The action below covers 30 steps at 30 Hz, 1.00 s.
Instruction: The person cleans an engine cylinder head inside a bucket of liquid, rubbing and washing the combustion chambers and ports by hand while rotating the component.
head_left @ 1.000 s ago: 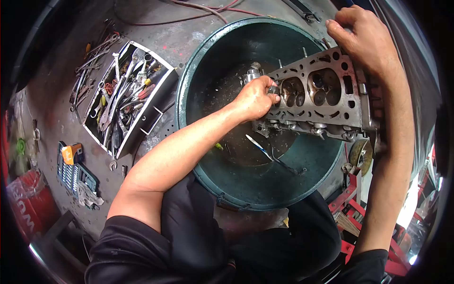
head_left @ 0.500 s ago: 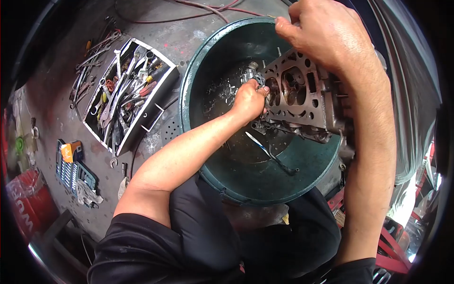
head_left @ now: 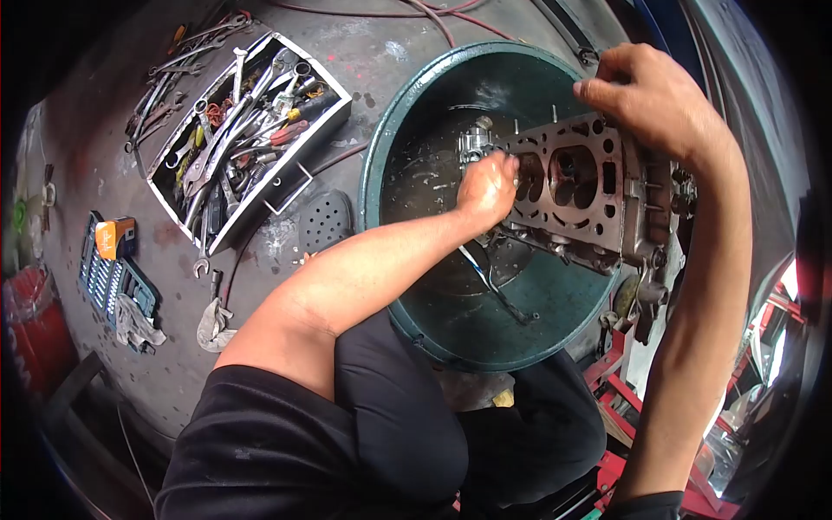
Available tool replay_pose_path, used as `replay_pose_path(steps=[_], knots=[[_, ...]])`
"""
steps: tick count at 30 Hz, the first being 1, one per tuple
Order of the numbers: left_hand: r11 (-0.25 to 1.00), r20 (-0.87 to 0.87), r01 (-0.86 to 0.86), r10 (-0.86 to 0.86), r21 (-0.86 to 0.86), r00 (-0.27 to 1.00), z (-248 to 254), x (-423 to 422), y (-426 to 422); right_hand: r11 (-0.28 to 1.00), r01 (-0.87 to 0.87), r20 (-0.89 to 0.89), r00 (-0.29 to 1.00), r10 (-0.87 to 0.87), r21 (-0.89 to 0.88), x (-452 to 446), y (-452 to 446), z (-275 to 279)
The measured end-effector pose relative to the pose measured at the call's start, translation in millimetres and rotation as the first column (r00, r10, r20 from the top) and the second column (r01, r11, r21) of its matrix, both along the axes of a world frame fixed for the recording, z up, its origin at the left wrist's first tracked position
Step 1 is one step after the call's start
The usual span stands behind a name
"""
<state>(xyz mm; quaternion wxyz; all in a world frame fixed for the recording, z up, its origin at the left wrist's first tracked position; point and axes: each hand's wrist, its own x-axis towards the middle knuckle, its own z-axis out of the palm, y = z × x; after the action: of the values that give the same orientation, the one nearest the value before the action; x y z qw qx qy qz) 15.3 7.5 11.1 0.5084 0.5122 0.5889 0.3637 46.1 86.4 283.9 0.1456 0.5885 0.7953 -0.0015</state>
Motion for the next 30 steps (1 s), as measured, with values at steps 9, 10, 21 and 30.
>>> replay_pose_path(steps=[9,10,21,30], knots=[[0.833,0.313,0.244,-0.09,-0.497,0.946,18.1,-14.4,2.4,0.983,0.181,-0.095,0.978,-0.183,-0.031,2.3,7.0,-11.4],[0.936,0.154,0.151,-0.106,-0.319,0.982,0.0,-5.4,0.3,0.983,0.179,-0.103,0.978,-0.181,-0.027,3.4,7.8,-12.5],[0.992,-0.096,-0.043,0.054,0.115,0.994,-2.6,-5.9,4.3,0.964,0.264,-0.014,0.964,-0.264,0.025,-46.1,-29.3,21.2],[0.994,-0.062,0.106,-0.104,0.037,0.993,9.9,-8.4,-9.5,0.968,0.25,-0.003,0.968,-0.25,-0.021,-31.7,-27.0,28.1]])
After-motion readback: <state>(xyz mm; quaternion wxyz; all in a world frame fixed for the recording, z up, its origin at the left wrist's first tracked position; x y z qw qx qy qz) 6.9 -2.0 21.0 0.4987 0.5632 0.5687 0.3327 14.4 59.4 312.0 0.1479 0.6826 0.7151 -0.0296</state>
